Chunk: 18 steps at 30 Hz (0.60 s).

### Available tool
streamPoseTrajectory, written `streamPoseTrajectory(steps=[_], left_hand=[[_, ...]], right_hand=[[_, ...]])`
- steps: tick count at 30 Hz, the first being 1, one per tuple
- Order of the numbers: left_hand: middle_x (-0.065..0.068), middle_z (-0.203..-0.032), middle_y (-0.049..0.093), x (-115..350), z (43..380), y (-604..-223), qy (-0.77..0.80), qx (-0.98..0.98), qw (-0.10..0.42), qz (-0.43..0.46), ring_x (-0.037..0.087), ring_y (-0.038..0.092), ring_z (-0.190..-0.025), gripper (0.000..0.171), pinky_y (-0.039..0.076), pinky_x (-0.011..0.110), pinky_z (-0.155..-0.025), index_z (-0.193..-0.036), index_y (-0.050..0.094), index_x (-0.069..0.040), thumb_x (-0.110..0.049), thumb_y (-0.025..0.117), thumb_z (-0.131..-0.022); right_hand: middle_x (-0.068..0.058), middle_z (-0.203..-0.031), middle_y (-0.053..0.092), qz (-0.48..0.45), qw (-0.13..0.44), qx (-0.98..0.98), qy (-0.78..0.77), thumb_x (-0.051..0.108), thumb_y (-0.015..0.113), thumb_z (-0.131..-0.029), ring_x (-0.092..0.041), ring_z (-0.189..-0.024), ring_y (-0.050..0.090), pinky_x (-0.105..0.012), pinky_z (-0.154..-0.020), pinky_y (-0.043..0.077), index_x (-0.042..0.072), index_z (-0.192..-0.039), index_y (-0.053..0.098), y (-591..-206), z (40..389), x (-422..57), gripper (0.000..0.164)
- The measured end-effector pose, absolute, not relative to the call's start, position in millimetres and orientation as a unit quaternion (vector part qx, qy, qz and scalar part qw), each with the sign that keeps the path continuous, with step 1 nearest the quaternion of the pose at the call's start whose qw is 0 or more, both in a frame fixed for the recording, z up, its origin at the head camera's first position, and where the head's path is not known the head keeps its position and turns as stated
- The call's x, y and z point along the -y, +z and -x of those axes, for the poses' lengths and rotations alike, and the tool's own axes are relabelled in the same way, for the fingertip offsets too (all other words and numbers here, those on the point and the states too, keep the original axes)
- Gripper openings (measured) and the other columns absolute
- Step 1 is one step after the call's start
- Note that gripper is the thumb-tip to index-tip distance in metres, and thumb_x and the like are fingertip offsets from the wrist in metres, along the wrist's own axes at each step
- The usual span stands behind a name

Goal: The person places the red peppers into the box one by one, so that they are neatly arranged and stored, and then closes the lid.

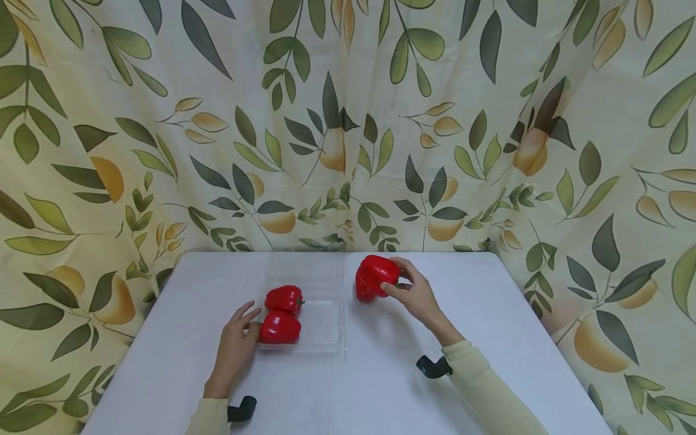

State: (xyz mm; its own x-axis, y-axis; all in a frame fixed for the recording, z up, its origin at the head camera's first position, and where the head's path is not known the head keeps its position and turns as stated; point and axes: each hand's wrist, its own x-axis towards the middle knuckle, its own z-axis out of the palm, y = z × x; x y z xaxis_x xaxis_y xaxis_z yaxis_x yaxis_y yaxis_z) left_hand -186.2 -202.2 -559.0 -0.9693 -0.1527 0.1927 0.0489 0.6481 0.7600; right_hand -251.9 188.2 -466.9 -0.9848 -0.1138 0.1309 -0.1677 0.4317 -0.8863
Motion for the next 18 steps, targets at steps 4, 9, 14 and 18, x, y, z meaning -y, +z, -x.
streamPoseTrajectory(steps=[4,9,14,18], left_hand=[[0.010,-0.149,0.049,200.6,184.2,-558.9,-0.416,0.901,0.120,-0.030,0.034,0.065,-0.113,0.035,0.060,0.028,-0.078,-0.129,0.064,-0.005,-0.010,0.056,-0.095],[0.011,-0.149,0.049,200.4,183.5,-559.0,-0.410,0.903,0.124,-0.025,0.033,0.065,-0.112,0.035,0.060,0.028,-0.077,-0.129,0.064,-0.005,-0.010,0.056,-0.095],[0.010,-0.148,0.049,200.2,184.8,-561.1,-0.411,0.903,0.126,-0.022,0.034,0.066,-0.111,0.035,0.061,0.036,-0.080,-0.129,0.064,-0.005,-0.010,0.056,-0.096],[0.010,-0.148,0.050,199.7,185.0,-561.4,-0.412,0.902,0.131,-0.023,0.035,0.066,-0.112,0.035,0.061,0.039,-0.081,-0.129,0.064,-0.005,-0.010,0.056,-0.096]], right_hand=[[-0.010,-0.140,0.051,-0.086,0.026,0.845,0.528,0.023,0.081,-0.078,-0.032,-0.127,0.050,-0.046,-0.095,0.056,0.020,-0.143,0.044,-467.2,250.2,-185.6,0.075],[-0.010,-0.140,0.052,-0.095,0.030,0.842,0.530,0.022,0.080,-0.078,-0.032,-0.126,0.051,-0.045,-0.095,0.056,0.018,-0.143,0.044,-468.3,248.5,-181.0,0.073],[-0.009,-0.139,0.053,-0.104,0.032,0.839,0.533,0.021,0.080,-0.078,-0.032,-0.125,0.052,-0.045,-0.095,0.056,0.019,-0.141,0.045,-471.2,246.9,-177.8,0.072],[-0.010,-0.138,0.053,-0.121,0.029,0.834,0.537,0.021,0.079,-0.079,-0.031,-0.125,0.052,-0.042,-0.094,0.056,0.017,-0.141,0.046,-471.7,246.2,-174.7,0.070]])
